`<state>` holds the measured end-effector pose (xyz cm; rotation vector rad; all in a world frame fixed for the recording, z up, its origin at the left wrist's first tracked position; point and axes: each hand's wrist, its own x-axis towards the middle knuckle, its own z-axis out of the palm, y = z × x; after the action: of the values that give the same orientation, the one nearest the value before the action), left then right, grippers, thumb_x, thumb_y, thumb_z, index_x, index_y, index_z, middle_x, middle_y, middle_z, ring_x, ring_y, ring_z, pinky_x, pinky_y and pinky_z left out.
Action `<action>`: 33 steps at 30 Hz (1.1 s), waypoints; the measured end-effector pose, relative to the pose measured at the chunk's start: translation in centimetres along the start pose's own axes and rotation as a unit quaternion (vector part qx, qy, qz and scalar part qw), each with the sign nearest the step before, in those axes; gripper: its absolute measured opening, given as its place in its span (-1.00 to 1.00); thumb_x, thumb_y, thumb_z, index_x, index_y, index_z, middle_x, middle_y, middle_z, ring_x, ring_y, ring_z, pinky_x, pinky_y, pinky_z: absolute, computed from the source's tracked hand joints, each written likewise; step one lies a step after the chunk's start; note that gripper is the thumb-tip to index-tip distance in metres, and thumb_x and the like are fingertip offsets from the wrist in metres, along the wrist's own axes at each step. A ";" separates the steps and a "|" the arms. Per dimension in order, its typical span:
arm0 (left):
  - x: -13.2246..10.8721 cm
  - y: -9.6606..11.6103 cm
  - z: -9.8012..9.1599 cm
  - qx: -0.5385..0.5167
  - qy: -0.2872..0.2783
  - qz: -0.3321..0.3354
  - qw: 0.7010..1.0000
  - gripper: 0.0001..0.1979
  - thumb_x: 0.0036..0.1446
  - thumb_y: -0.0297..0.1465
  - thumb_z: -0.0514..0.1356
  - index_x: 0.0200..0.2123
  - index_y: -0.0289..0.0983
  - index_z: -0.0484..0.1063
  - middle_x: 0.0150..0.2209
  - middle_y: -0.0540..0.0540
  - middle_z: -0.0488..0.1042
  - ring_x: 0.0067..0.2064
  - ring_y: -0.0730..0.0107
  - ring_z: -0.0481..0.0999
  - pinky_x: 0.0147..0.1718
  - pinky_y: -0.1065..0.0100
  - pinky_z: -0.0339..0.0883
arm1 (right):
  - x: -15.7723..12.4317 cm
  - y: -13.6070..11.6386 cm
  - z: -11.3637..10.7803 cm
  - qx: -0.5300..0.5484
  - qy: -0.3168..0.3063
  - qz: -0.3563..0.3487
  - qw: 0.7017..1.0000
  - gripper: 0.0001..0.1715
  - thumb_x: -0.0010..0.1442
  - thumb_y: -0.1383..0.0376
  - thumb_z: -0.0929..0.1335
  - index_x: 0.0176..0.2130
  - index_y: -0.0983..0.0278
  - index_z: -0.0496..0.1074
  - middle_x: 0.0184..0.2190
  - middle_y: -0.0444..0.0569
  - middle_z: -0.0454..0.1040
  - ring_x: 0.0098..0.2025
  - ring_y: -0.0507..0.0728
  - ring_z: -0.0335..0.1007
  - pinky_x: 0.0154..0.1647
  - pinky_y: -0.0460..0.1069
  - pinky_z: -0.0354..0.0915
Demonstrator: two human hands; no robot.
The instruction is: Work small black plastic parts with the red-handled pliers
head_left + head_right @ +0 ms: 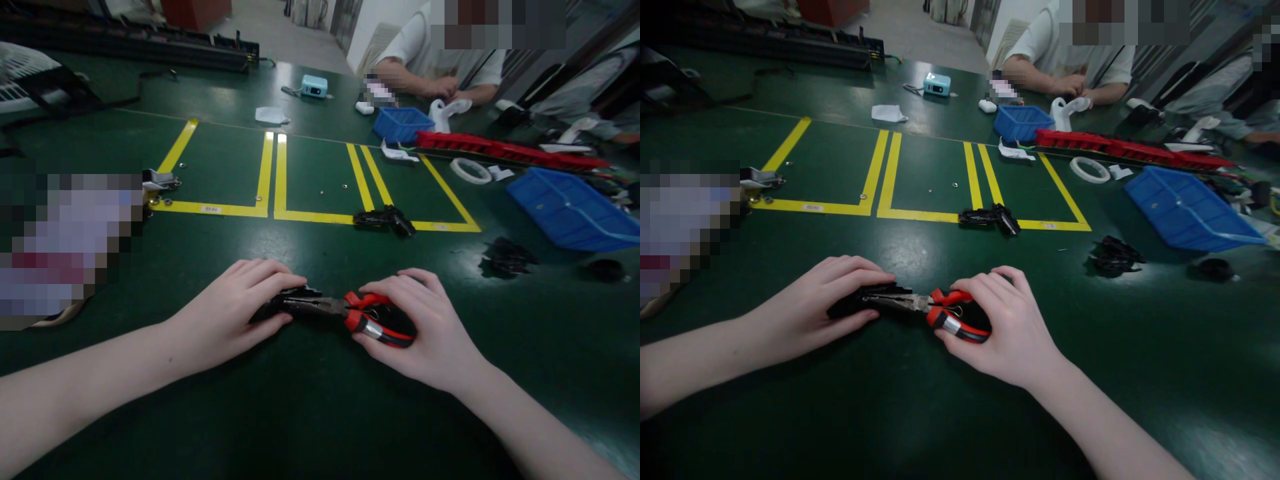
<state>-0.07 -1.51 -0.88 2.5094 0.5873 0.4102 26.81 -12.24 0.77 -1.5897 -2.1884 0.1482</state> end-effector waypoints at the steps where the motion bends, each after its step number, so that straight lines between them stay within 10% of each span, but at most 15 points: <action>1: 0.0 0.0 0.1 0.001 0.002 0.002 1.000 -0.62 0.32 -0.42 0.12 0.19 -0.16 0.28 0.08 -0.11 0.43 0.10 0.21 0.41 0.04 0.16 0.34 | 0.0 0.0 -0.1 0.000 -0.001 0.001 1.000 -0.58 0.07 0.14 0.47 -0.09 0.20 0.39 -0.21 -0.04 0.61 -0.20 0.21 0.51 0.04 0.25 0.20; 33: -0.2 -1.0 -0.2 0.079 -0.007 0.079 0.994 -0.63 0.35 -0.46 0.09 0.19 -0.14 0.31 0.13 -0.10 0.44 0.08 0.23 0.45 0.03 0.15 0.35 | 0.1 0.0 -0.3 -0.015 -0.005 -0.016 1.000 -0.60 0.09 0.13 0.44 -0.09 0.21 0.39 -0.24 -0.03 0.60 -0.24 0.19 0.51 0.01 0.23 0.22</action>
<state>-0.61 -0.73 -1.30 2.7187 0.4319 0.4175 26.92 -12.24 1.08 -1.5731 -2.2317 0.1137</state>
